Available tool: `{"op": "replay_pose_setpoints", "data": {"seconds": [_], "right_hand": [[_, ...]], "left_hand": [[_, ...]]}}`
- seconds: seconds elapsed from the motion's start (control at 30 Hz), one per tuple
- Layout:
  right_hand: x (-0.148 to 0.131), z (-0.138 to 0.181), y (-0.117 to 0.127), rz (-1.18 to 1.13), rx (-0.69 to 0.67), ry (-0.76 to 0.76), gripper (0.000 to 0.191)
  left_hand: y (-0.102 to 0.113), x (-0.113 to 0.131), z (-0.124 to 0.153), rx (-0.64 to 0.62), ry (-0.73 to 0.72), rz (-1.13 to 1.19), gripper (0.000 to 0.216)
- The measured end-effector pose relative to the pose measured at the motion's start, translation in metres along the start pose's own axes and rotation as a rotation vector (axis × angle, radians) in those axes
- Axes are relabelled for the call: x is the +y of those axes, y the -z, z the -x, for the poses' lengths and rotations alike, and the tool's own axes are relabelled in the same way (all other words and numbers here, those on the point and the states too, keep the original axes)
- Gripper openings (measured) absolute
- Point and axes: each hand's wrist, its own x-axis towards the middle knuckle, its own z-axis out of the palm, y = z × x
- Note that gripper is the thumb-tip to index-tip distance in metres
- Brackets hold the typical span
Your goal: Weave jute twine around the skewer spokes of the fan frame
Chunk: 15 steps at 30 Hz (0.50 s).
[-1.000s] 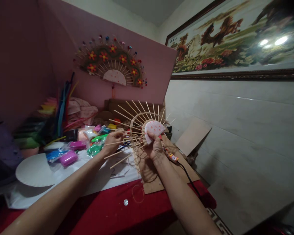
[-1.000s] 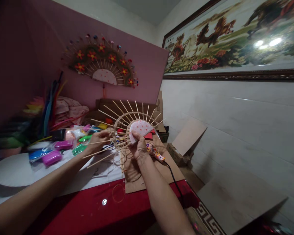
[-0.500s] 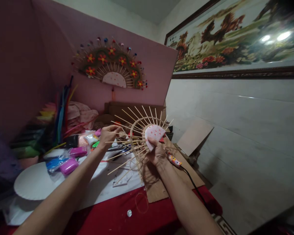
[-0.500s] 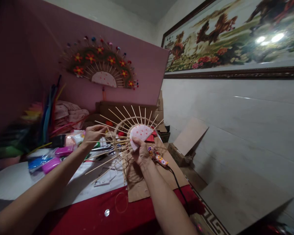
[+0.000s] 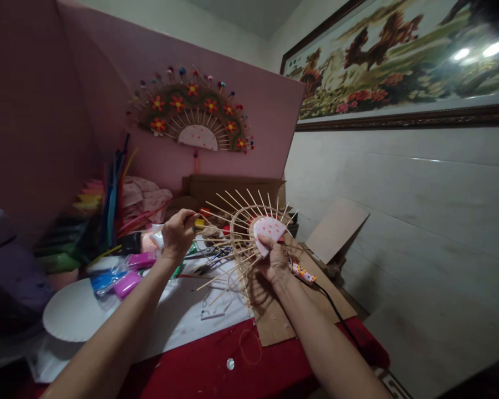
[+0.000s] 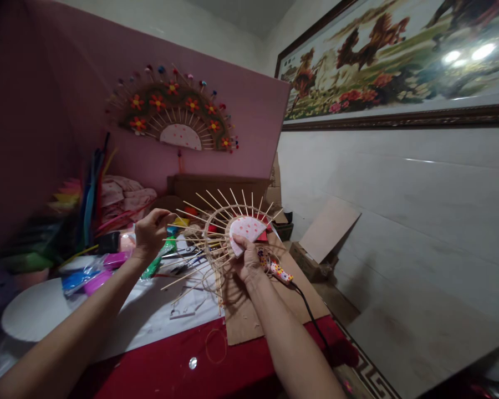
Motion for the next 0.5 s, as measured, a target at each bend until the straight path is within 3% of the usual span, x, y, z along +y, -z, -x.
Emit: {"op": "replay_pose_setpoints", "data": {"seconds": [0.17,0.27,0.5], "right_hand": [[-0.0001,-0.0012,0.0005,0.016,0.092,-0.03,0.016],[-0.0001,-0.0006,-0.0003,0.041,0.075,-0.042,0.017],[-0.0018,0.0057,-0.0038,0.052,-0.028,-0.058,0.015]], "left_hand": [[0.0015,-0.0023,-0.0005,0.038,-0.016,0.001,0.017],[0.0027,-0.0051,-0.0027,0.015,0.003,0.079,0.018],[-0.0057,-0.0088,-0.001,-0.114,0.238,0.453,0.019]]}}
